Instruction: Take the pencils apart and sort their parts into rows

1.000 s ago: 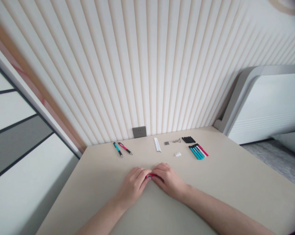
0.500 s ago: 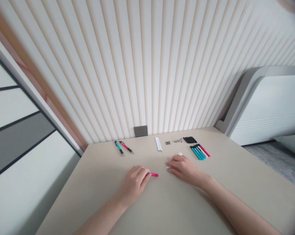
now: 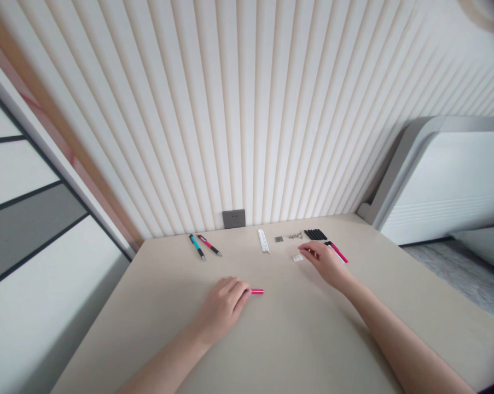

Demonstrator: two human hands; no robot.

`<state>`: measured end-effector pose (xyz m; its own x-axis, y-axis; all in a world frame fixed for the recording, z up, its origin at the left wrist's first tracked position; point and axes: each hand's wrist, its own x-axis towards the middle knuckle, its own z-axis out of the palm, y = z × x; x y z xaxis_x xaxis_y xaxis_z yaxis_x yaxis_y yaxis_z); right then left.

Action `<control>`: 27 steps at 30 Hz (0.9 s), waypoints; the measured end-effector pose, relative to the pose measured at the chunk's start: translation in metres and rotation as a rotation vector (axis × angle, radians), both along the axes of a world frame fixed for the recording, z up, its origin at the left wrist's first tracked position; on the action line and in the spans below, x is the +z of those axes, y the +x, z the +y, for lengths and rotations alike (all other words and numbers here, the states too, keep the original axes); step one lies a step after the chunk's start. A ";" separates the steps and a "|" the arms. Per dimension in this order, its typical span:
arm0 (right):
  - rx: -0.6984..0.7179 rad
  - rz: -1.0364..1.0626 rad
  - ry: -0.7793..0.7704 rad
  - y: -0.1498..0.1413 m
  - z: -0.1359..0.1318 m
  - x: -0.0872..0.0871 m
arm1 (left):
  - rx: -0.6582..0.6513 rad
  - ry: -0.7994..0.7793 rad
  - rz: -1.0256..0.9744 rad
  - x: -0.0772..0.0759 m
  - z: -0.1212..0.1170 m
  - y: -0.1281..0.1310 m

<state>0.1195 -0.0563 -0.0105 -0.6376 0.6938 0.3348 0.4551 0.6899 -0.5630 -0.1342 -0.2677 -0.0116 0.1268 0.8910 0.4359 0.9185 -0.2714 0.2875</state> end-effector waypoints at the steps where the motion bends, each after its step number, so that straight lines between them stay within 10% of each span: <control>1: 0.004 0.008 -0.008 0.000 0.000 -0.001 | 0.000 0.003 0.002 0.000 0.000 0.000; 13: 0.146 -0.343 0.397 -0.025 -0.012 -0.010 | -0.005 0.018 0.026 -0.003 0.001 -0.001; 27: 0.063 -0.360 0.413 -0.052 -0.026 -0.011 | -0.011 0.032 0.025 0.000 0.001 0.000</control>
